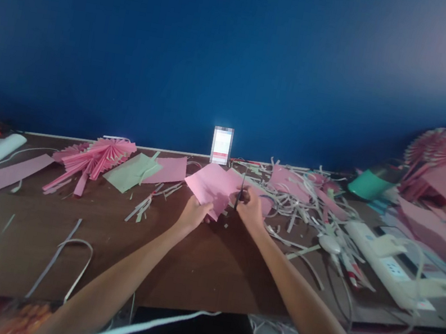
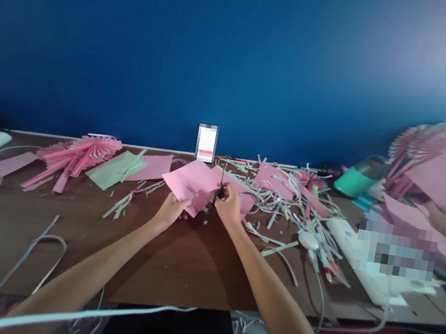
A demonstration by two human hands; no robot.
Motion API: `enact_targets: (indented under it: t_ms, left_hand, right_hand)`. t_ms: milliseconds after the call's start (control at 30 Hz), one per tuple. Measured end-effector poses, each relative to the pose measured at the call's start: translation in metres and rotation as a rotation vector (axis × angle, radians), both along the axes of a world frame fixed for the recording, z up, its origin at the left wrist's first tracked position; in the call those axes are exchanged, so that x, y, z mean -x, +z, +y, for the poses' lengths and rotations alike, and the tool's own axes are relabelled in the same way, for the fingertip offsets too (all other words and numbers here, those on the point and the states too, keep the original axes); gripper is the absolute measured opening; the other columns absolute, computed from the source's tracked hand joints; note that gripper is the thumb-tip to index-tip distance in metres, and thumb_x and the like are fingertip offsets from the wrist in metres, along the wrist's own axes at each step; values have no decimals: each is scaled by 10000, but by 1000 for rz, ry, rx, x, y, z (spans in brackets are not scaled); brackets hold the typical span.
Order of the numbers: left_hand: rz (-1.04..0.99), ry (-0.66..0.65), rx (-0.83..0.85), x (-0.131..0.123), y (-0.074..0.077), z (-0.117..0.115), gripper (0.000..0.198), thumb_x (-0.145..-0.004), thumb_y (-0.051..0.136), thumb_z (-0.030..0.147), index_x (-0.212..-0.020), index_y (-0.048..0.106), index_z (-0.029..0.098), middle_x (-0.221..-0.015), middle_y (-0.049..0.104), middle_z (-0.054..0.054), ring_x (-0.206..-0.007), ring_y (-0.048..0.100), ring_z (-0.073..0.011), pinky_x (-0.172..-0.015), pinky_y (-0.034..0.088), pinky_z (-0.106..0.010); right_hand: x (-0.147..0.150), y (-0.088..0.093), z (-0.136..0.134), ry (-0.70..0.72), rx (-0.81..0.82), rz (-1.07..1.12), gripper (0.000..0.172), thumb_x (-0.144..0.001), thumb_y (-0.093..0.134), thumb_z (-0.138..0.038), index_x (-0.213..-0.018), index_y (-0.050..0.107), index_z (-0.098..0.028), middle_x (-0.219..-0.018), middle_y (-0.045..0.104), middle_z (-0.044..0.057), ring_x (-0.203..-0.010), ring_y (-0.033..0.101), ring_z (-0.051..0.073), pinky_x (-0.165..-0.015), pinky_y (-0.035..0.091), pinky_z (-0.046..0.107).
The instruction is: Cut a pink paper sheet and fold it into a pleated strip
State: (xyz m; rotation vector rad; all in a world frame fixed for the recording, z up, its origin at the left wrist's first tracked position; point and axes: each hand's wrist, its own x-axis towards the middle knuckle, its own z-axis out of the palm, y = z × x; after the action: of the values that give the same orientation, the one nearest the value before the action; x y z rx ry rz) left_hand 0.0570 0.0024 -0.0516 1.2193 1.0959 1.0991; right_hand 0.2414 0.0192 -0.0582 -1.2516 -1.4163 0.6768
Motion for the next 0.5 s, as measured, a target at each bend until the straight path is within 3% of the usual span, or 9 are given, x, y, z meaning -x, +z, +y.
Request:
enact_targets:
  t_ms: [133,267,500]
  left_hand:
    - [133,0,-6,1,2,-1,188,-689,580,153,-502,567,143,-415,567,-21,-300,479,-111,-303,288,-188]
    - [117,-43,10,2,2,2,261,-760,583,285,-550,592,130,-384,547,-34,-278,461,-108,-286,266,-179]
    - [37,-193,42,1,-1,13,119,-703,672,243,-722,649,128,-499,633,-62,-366,562,-144,-321,344,-175]
  right_hand:
    - [-1,-4,1,40,30,-74,336,-674,567,-262,-991,600,-156,-663,614,7,-572,541,140,-518,404,226]
    - [1,-5,-1,127,80,-62,346,-676,567,-276,-1001,598,-161,-649,617,-3,-544,542,134,-510,407,227]
    - [3,2,-3,260,82,-3,384,-688,599,-314,-1035,568,-152,-669,604,-1,-575,537,126,-515,405,214]
